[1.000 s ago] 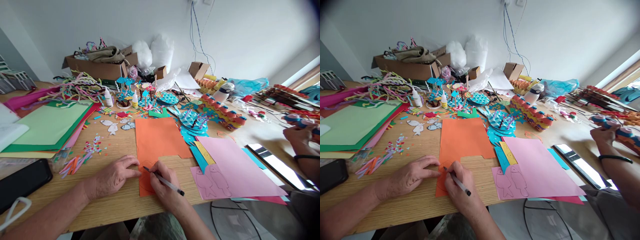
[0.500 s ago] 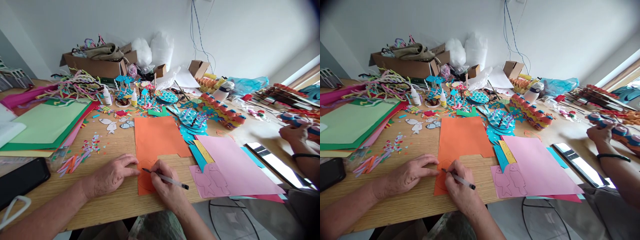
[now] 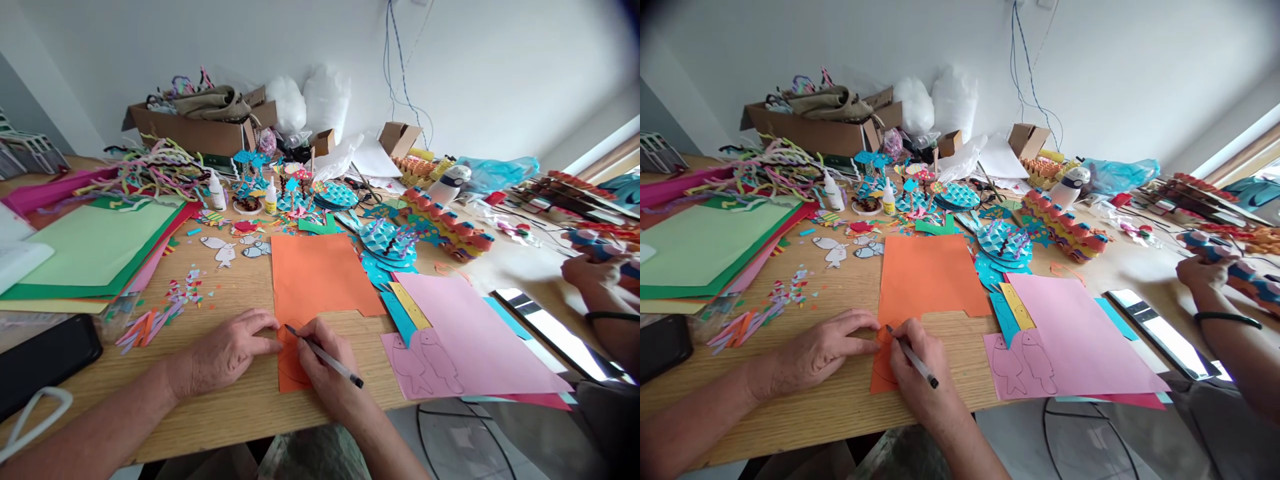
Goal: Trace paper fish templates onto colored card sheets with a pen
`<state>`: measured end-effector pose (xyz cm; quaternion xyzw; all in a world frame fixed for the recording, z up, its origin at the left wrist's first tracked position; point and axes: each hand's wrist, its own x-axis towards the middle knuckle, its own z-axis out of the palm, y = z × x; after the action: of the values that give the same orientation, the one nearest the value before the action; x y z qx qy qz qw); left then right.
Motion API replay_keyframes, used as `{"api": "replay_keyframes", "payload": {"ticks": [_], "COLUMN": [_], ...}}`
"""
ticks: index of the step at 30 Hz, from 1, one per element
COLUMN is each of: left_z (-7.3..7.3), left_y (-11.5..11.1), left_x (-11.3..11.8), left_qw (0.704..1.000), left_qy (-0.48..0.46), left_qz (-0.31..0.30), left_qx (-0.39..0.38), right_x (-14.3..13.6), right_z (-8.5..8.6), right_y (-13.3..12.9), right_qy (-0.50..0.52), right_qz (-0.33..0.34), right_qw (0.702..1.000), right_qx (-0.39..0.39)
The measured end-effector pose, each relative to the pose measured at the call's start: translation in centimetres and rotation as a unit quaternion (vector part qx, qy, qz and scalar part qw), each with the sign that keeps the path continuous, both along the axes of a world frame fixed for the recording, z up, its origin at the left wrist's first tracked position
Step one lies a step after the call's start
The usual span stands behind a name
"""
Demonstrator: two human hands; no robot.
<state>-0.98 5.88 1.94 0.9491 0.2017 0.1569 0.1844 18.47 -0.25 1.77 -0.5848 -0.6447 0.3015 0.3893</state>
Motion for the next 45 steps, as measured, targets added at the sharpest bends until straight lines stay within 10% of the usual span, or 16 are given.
{"api": "replay_keyframes", "payload": {"ticks": [45], "left_z": [-0.49], "left_y": [0.21], "left_x": [-0.22], "left_qw": [1.0], "left_qy": [-0.011], "left_qz": [-0.007], "left_qx": [-0.007], "right_x": [0.22], "right_z": [0.6], "right_y": [-0.33], "right_qy": [-0.002], "right_qz": [0.007], "right_qw": [1.0], "right_qx": [0.018]}}
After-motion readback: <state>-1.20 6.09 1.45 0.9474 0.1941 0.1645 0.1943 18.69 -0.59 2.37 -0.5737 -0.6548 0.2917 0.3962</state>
